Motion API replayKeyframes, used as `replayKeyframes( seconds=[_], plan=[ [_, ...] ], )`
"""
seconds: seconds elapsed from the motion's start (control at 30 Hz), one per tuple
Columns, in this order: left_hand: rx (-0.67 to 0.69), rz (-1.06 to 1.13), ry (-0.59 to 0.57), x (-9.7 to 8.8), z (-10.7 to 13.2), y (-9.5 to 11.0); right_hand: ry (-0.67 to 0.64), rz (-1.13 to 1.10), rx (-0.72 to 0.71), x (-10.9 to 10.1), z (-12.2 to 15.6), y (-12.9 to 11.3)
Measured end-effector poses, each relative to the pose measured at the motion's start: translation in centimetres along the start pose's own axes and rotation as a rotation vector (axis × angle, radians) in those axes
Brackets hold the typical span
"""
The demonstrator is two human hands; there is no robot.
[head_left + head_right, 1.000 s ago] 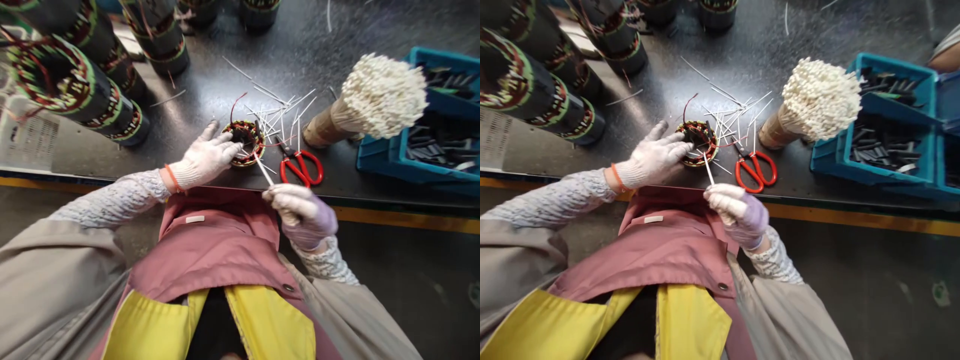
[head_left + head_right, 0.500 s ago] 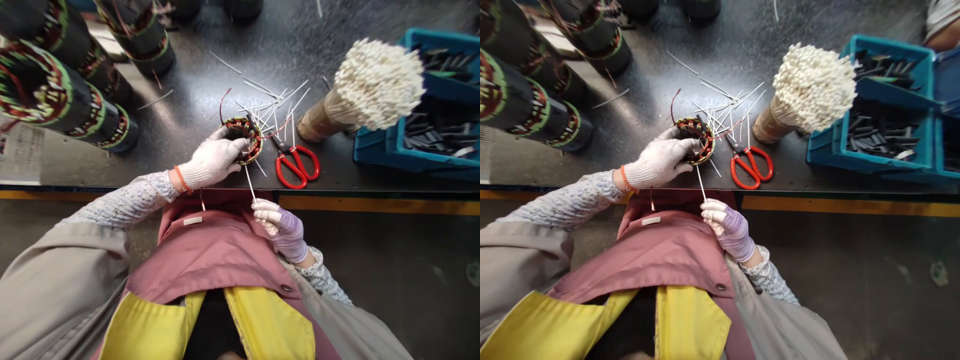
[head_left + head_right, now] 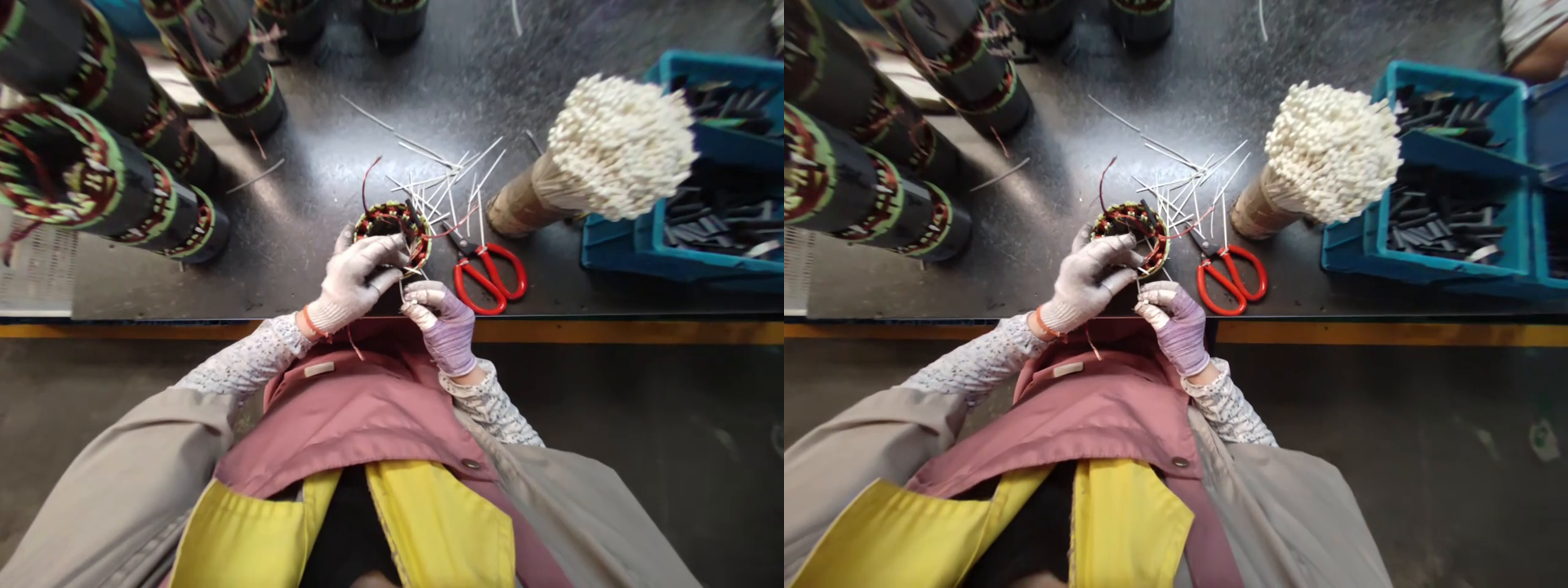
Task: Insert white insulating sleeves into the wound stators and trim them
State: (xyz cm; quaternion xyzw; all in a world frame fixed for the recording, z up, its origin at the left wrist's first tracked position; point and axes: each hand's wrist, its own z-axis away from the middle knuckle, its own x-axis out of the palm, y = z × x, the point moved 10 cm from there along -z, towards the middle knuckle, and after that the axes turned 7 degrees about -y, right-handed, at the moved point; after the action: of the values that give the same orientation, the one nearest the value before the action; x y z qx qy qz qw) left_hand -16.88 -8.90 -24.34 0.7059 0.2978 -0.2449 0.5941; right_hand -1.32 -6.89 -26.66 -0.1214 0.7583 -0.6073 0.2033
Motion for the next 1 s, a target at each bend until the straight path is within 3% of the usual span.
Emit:
replayKeyframes(
  seconds=[0.13,0.23,0.43,0.6,0.73,1.0],
  plan=[
    [0.107,-0.049,-0.040,0.3,-0.5,0.7,-0.027,0.117,-0.075,-0.3,0.1,-2.6],
    [0.130,-0.064,-0.005,0.1,-0.4,0.6,-0.072,0.235,-0.105,0.4,-0.6,-3.7],
    [0.194,-0.052,0.034,0.0,0.0,1.0,-0.094,0.299,0.007,0.6,-2.7,-1.4],
    [0.167,-0.070,-0.032,0.6,-0.1,0.6,-0.116,0.280,-0.008,0.5,-2.5,-2.4],
    [0.141,-0.073,-0.038,0.6,-0.2,0.3,-0.122,0.240,0.058,0.6,-3.1,-1.6],
    [0.128,-0.061,-0.049,0.8,-0.2,0.2,-0.170,0.229,-0.033,0.9,-2.3,-3.1]
  ],
)
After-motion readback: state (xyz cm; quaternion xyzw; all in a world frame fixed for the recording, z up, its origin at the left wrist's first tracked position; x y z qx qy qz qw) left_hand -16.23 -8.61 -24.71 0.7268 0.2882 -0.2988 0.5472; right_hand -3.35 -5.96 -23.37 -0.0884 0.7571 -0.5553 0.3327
